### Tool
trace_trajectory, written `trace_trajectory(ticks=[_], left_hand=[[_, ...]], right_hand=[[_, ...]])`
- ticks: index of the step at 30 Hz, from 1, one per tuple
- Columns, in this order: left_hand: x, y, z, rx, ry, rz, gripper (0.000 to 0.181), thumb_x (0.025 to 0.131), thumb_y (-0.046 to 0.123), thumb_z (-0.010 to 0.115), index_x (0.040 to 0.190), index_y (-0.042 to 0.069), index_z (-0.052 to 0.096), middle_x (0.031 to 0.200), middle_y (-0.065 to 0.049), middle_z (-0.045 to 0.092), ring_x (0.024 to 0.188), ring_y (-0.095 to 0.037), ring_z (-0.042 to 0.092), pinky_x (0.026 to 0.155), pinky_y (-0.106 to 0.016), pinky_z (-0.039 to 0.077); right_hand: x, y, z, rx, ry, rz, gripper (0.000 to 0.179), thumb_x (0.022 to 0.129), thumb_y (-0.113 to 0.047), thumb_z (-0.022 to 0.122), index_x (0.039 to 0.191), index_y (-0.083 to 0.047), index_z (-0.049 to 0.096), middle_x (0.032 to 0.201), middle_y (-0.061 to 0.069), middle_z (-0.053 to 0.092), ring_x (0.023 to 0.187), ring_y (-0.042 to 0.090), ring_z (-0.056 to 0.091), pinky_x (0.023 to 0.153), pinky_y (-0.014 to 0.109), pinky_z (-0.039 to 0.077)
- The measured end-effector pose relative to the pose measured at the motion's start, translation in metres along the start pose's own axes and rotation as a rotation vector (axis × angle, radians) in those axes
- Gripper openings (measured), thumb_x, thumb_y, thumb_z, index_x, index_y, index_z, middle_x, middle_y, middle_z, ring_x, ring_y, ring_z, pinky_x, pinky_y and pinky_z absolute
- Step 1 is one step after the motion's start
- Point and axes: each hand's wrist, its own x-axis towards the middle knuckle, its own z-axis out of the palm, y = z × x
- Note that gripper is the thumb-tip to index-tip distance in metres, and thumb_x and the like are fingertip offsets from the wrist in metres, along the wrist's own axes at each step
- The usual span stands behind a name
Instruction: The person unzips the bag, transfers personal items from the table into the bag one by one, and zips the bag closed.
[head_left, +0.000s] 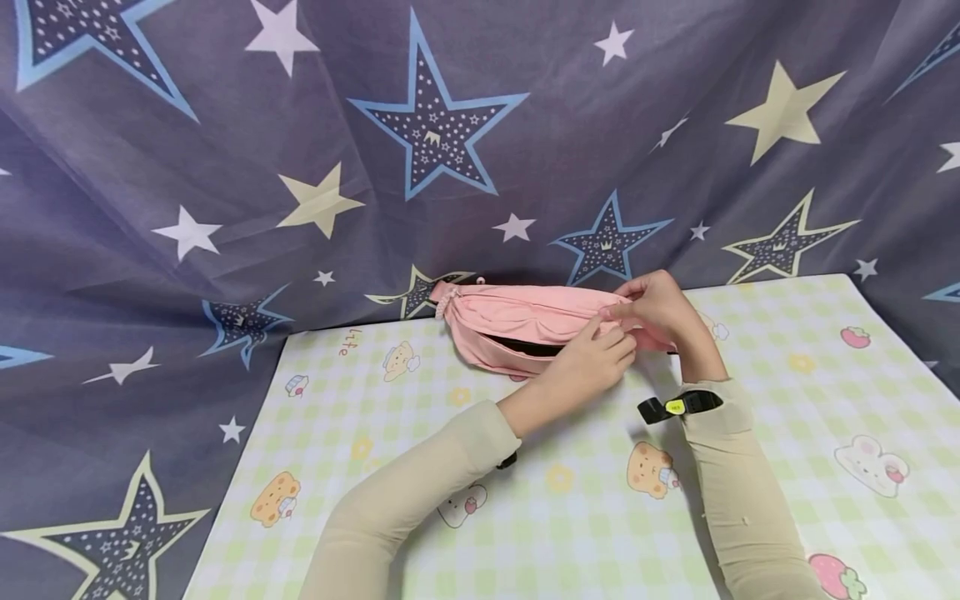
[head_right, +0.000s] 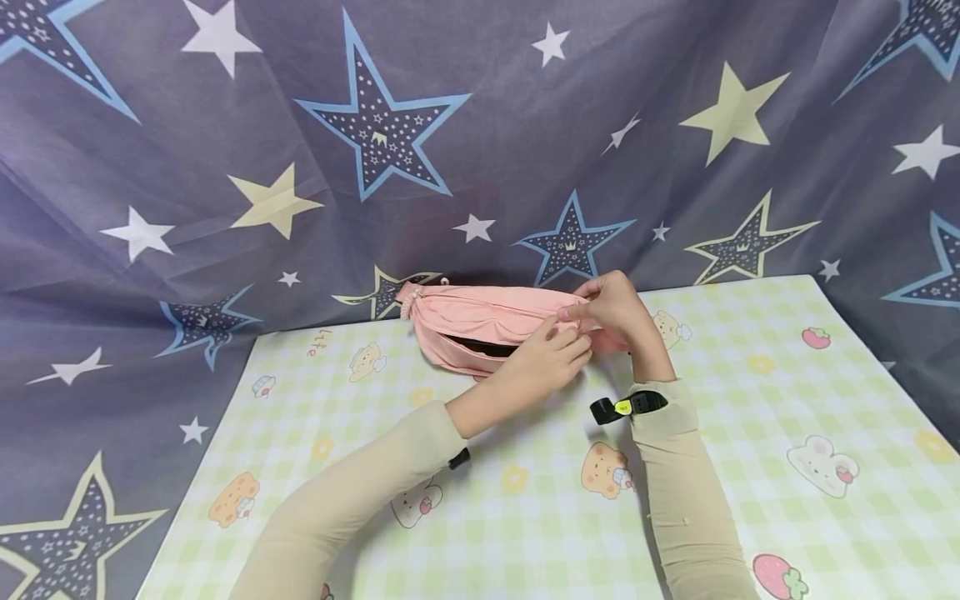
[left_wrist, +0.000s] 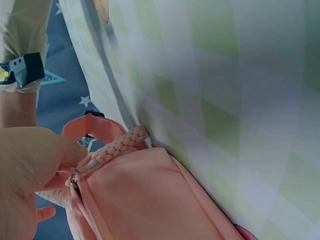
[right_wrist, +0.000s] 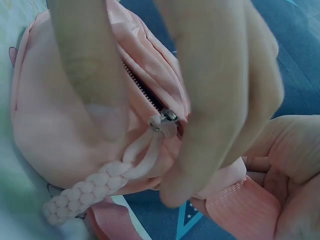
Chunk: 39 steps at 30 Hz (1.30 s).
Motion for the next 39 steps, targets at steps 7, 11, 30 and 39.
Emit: trace_trajectory(ticks=[7,11,30,39], left_hand=[[0.005,0.004,0.006,0.012,-0.057,0.003,0.033,0.105,0.015,0.042,0.118,0.026,0.071,0.124,0.01,0.064,0.127,-0.012,0.053,0.12,-0.045,0.038],[0.008,0.004,0.007,0.002,-0.08,0.0,0.031,0.103,0.018,0.047,0.11,0.029,0.075,0.12,0.011,0.065,0.124,-0.013,0.052,0.12,-0.045,0.037],[-0.01,-0.008,-0.012,-0.126,-0.032,-0.143,0.018,0.098,0.02,0.06,0.107,0.026,0.075,0.121,0.006,0.064,0.116,-0.014,0.06,0.11,-0.04,0.042],[-0.018,-0.024,-0.012,-0.694,0.091,-0.382,0.01,0.086,0.012,0.074,0.095,0.017,0.076,0.092,0.005,0.072,0.086,-0.01,0.067,0.09,-0.03,0.05]], right_hand=[[0.001,0.003,0.001,-0.009,0.006,-0.004,0.028,0.084,-0.008,0.082,0.101,0.013,0.072,0.064,-0.006,0.067,0.059,0.009,0.061,0.057,0.022,0.051],[0.0,0.003,0.001,-0.015,0.008,-0.013,0.026,0.085,-0.006,0.079,0.101,0.013,0.072,0.066,-0.005,0.068,0.061,0.01,0.061,0.057,0.022,0.051],[-0.001,0.003,0.001,0.016,-0.013,-0.019,0.037,0.082,-0.016,0.087,0.1,0.013,0.072,0.063,-0.006,0.068,0.057,0.007,0.062,0.057,0.023,0.054],[0.0,0.004,0.0,0.024,-0.025,-0.015,0.038,0.083,-0.017,0.087,0.101,0.013,0.073,0.062,-0.005,0.069,0.058,0.008,0.063,0.058,0.024,0.055]])
